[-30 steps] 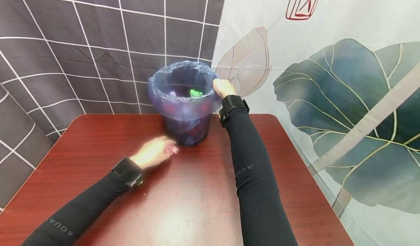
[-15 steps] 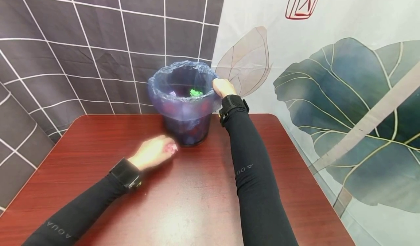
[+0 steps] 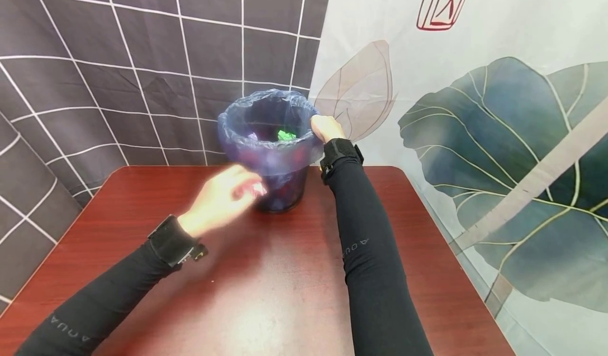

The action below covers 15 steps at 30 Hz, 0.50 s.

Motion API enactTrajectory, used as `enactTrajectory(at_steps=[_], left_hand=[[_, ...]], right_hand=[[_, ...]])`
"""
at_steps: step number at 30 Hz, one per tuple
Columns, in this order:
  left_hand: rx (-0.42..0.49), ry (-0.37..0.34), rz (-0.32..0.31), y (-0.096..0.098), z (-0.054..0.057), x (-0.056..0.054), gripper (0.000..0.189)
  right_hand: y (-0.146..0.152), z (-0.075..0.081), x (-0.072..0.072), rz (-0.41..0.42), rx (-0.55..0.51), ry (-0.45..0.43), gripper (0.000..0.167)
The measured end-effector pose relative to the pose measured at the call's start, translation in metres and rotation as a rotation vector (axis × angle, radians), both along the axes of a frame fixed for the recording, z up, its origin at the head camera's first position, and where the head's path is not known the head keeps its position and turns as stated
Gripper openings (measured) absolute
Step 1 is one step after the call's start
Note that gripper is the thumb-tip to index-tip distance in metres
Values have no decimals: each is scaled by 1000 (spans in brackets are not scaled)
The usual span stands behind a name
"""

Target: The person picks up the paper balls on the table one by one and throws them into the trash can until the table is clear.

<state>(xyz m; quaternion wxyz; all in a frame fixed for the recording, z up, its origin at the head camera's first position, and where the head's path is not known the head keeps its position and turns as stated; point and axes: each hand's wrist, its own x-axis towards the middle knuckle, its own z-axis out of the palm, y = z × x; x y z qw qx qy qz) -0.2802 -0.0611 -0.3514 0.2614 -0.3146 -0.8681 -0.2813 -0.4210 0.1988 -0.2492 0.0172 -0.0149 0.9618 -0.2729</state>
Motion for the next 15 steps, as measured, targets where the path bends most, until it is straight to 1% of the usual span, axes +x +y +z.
enactTrajectory(at_steps=[2,4,7,9,10,12,15], left_hand=[[51,49,-24,2,11,-1,32],[104,95,-35,4,23,-2,37],[187,160,-32,7,43,-4,47],[243,184,-13,9,55,-7,50],[266,186,0,10,61,-10,50],[295,169,32,12,73,-15,50],[290,102,94,15,84,-26,49]], right_hand=[[1,0,0,-22,-21,-5,27],[2,-1,-1,-25,-18,-5,24],[2,-3,-3,-48,-44,-14,22],[3,-4,-3,-52,-43,-14,23],[3,-3,-4,-56,-50,-12,23],[3,-3,-4,-59,-51,-7,25],[4,-2,-3,-50,-40,7,27]])
